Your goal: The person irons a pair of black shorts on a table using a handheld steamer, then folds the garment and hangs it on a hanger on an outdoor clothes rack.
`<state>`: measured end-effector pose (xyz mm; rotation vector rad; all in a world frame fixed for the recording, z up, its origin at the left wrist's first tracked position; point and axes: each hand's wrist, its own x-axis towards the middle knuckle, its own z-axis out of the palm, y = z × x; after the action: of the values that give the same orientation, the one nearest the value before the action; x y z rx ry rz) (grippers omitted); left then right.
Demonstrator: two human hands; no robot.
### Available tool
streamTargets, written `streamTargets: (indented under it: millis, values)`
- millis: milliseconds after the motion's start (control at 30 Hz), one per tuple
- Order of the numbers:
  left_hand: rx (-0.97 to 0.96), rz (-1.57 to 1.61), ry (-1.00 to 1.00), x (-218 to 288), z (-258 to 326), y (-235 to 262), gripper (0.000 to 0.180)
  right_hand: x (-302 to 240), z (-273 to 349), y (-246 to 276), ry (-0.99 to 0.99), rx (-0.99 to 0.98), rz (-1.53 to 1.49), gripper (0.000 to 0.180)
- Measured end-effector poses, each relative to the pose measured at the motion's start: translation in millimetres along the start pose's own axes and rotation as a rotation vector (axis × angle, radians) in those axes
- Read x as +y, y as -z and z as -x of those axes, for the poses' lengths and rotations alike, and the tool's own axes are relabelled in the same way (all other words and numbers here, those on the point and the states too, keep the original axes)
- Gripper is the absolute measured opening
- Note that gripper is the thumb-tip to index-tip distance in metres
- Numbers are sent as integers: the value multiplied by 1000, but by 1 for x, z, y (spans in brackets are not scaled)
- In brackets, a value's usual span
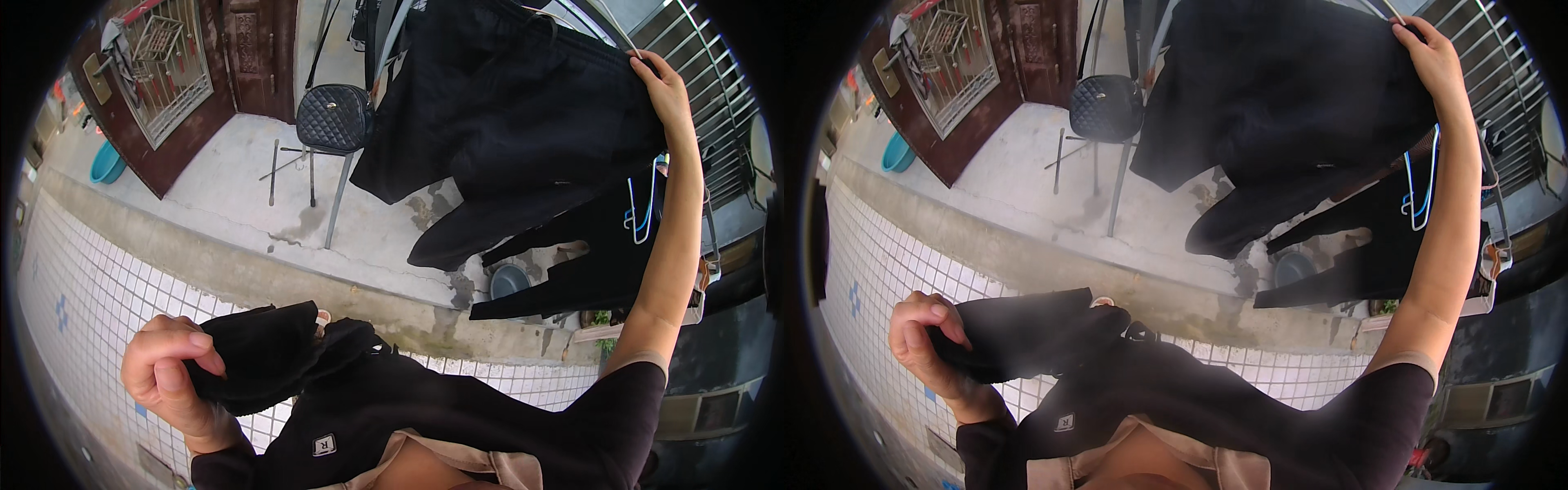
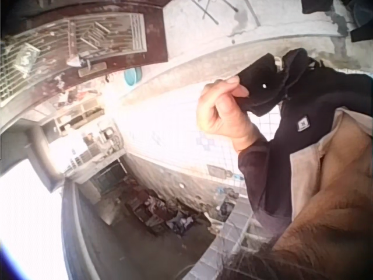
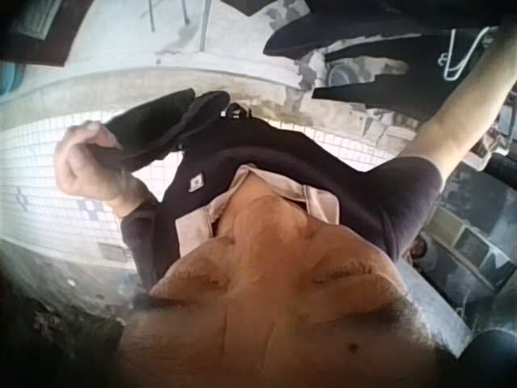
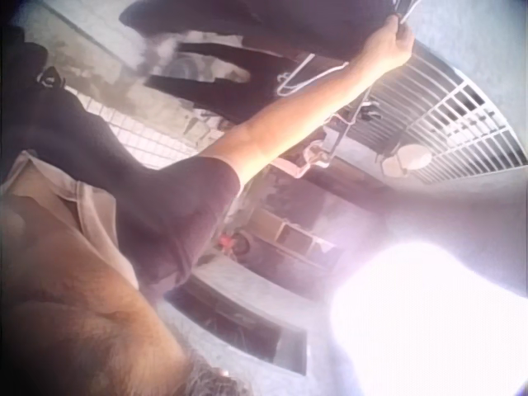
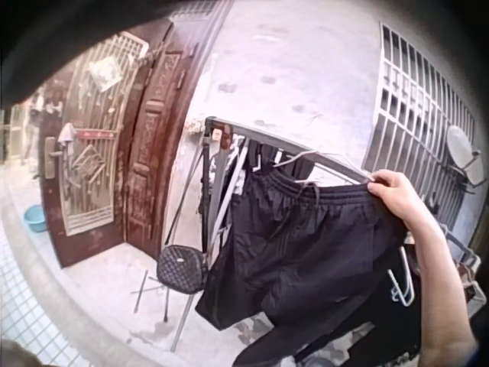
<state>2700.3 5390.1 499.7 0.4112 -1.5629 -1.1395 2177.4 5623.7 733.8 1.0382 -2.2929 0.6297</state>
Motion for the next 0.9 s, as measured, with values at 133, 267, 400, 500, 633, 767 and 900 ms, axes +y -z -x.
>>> streamTargets:
  millis: [133,267,400,500,633,767,900]
  values:
    - [-30,-15,0,-2,-5,2,44,14,-15,24,60,-19,-7,28]
    - [-80,-3,-10,-1,-7,-1,44,10,-18,39,54,-49,-46,29]
    - [-75,54,-15,6,-6,-4,43,-11,-6,30,49,12,-30,28]
    - [-99,65,-6,7,-6,-3,41,-11,-2,31,51,22,-61,29]
    - [-149,84,15,6,-4,-5,40,-28,6,20,-47,18,4,36]
    - [-162,76,31,17,2,-3,37,-29,10,-15,-30,68,113,38]
    - [-195,77,34,20,6,-7,31,-33,23,-33,-58,40,170,31]
